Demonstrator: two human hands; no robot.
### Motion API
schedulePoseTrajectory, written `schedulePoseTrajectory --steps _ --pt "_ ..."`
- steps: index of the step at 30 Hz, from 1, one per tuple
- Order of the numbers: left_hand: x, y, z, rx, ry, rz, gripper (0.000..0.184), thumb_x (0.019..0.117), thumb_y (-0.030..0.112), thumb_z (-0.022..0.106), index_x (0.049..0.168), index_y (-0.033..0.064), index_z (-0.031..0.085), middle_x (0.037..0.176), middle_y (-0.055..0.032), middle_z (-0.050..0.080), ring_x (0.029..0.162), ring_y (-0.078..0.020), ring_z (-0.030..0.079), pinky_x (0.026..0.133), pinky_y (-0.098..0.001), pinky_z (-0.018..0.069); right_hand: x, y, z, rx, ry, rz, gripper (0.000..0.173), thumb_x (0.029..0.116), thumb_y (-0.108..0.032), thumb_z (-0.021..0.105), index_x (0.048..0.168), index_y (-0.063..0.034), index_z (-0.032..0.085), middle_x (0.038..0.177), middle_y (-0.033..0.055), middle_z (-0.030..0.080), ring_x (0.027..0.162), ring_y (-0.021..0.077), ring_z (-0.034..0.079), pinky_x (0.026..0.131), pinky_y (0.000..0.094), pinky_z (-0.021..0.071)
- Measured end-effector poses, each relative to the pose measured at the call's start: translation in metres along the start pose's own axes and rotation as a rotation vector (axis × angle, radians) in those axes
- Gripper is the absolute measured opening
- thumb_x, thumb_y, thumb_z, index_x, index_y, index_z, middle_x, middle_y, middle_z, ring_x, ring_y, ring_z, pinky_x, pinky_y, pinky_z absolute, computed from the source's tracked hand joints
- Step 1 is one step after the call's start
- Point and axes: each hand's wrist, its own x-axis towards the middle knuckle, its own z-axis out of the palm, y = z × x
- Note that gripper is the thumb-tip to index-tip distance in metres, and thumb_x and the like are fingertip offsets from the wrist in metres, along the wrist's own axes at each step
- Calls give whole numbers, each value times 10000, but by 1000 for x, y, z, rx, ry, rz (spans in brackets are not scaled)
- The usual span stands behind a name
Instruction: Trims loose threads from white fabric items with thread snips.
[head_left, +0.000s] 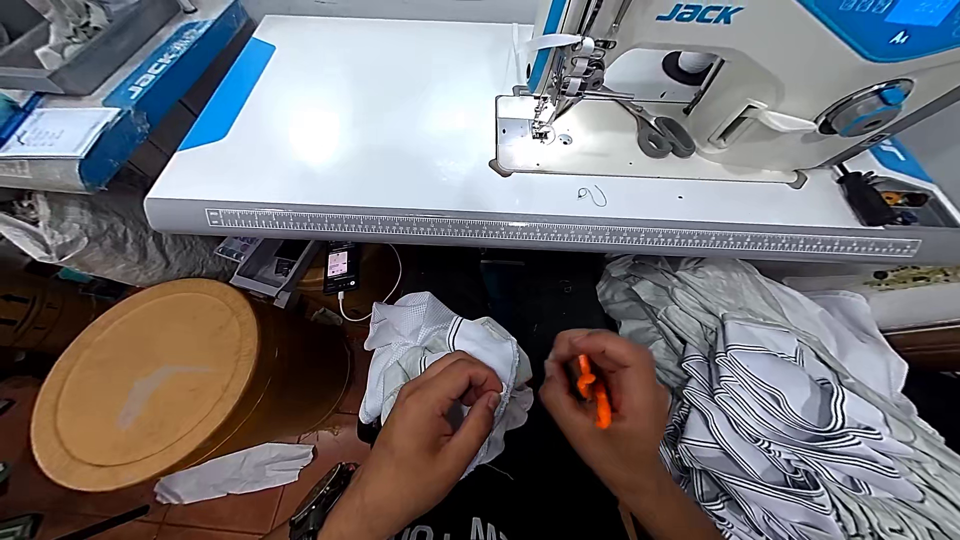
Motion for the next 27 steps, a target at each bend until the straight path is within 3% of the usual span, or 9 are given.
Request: schedulePoseTrajectory --steps 4,9,11,13,18,24,27 --pt "0 0 0 -8 19 -3 157 1033 190 574 984 98 692 912 35 662 823 -33 628 730 -195 553 11 3 -14 23 33 71 383 884 -135 736 1222 -213 572 942 -75 677 691 5 578 567 135 471" --pt "0 4 -1 133 8 69 172 1049 193 534 1015 102 676 982 24 683 922 -43 646 811 -215 559 10 -1 -11 183 -331 96 670 903 -124 726 1483 -250 417 1225 -92 691 776 -3 597 637 147 487" --pt "-2 6 -3 209 4 94 196 1065 202 504 1044 97 668 1006 9 698 945 -50 662 829 -227 568 8 0 -7 170 -400 53 637 923 -128 727 1486 -213 440 1115 -76 702 789 2 591 670 143 497" --pt "-3 7 -4 266 17 95 224 1086 226 462 1072 97 645 958 4 684 881 -41 657 779 -215 564 4 1 -1 130 -323 5 532 934 -122 731 1410 -175 501 967 -45 682 765 20 600 664 149 520" --pt "-4 4 -1 258 24 88 219 1091 236 457 1082 103 631 917 16 661 830 -28 634 740 -202 550 -7 -1 9 -1 -171 -131 407 926 -111 712 1296 -131 542 896 -8 663 766 60 617 674 195 548" --pt "-3 4 -1 234 19 102 212 1088 222 468 1067 96 637 927 13 655 852 -33 629 771 -204 548 -7 -6 3 120 -218 -39 793 854 -157 761 1522 -260 345 1019 -47 677 794 44 612 667 173 531" --pt "-2 4 -1 226 16 118 205 1084 215 481 1060 89 641 925 6 656 855 -40 630 768 -208 548 -8 -7 6 139 -216 -30 819 871 -136 756 1547 -259 310 985 -39 683 778 51 615 654 176 531"
